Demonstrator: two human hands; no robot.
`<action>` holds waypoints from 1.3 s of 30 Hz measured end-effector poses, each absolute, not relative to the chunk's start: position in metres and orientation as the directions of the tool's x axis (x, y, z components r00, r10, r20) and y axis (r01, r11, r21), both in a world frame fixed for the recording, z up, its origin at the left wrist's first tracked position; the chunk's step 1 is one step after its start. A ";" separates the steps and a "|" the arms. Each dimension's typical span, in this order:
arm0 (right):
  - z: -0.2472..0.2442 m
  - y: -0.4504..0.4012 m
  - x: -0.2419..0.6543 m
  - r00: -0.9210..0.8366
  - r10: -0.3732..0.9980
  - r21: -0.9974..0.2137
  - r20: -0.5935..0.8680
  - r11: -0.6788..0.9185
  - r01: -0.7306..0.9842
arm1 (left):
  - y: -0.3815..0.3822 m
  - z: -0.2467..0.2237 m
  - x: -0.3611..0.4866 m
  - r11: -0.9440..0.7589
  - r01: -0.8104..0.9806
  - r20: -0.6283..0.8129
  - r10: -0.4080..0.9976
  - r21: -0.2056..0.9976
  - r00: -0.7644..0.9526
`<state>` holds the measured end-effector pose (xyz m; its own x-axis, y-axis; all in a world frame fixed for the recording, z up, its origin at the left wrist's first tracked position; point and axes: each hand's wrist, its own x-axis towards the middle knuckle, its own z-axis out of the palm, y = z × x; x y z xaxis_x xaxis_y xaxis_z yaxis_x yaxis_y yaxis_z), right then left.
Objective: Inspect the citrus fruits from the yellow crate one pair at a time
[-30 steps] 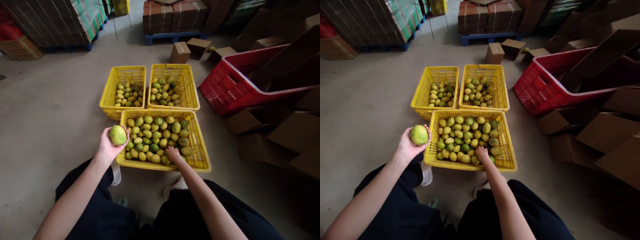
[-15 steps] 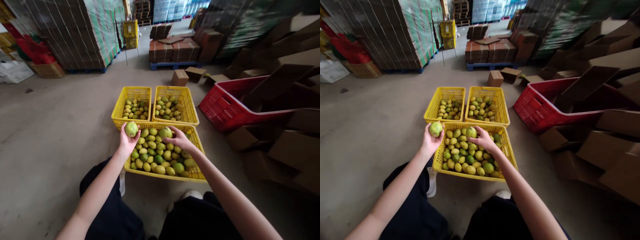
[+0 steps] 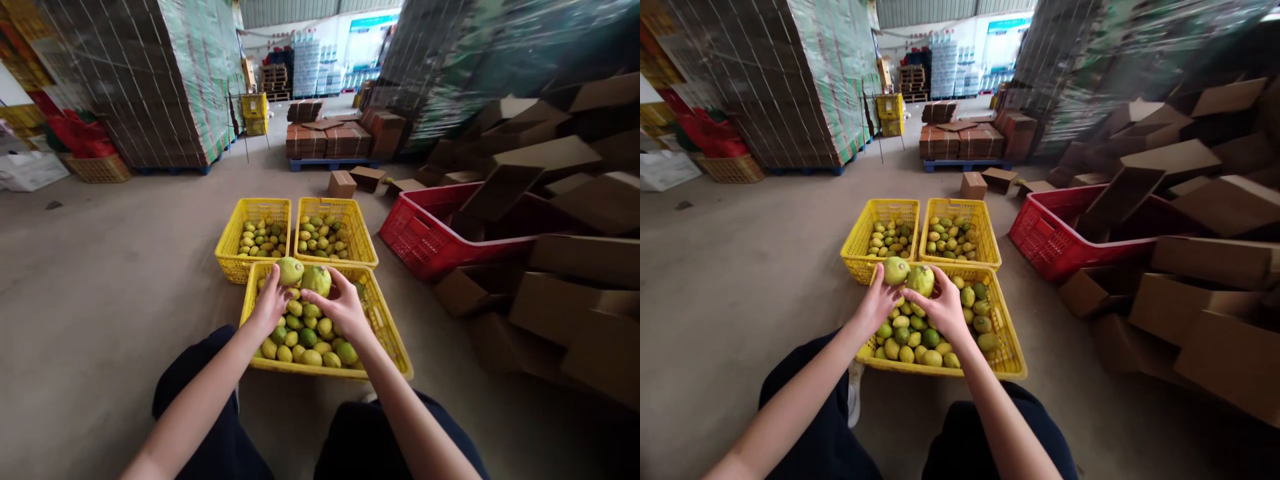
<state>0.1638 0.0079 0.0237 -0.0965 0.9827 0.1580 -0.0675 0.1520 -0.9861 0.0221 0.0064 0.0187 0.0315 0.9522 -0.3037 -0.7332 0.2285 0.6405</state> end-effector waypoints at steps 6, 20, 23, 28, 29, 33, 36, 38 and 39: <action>0.033 0.013 0.174 -0.044 0.988 -0.986 0.145 0.141 -0.091 | 0.007 0.015 0.019 0.062 -0.604 -0.089 0.996 0.795 -0.016; 0.029 0.012 0.173 -0.079 0.984 -0.987 0.158 0.153 -0.056 | 0.011 0.034 0.013 0.259 -0.731 -0.273 0.956 0.631 0.103; 0.024 0.016 0.166 -0.053 0.977 -0.978 0.205 0.207 0.029 | 0.009 0.032 0.016 0.277 -0.821 -0.304 0.943 0.500 0.133; 0.005 0.021 0.142 -0.031 0.922 -0.843 0.387 0.367 0.394 | 0.008 0.023 0.032 0.333 -0.891 -0.401 0.895 0.309 0.196; 0.000 0.022 0.137 -0.039 0.922 -0.828 0.385 0.364 0.427 | 0.008 0.020 0.035 0.324 -0.898 -0.393 0.899 0.296 0.194; -0.015 0.025 0.122 -0.089 0.924 -0.804 0.372 0.368 0.468 | 0.011 0.017 0.041 0.270 -0.916 -0.350 0.923 0.297 0.159; -0.017 0.027 0.114 -0.103 0.878 -0.745 0.467 0.454 0.489 | 0.011 0.018 0.036 0.166 -0.931 -0.286 0.956 0.326 0.070; -0.013 0.027 0.109 -0.126 0.829 -0.688 0.545 0.529 0.496 | 0.011 0.019 0.029 0.119 -0.940 -0.263 0.964 0.319 0.033; -0.011 0.026 0.107 -0.145 0.798 -0.655 0.585 0.571 0.495 | 0.011 0.020 0.026 0.122 -0.941 -0.269 0.963 0.315 0.034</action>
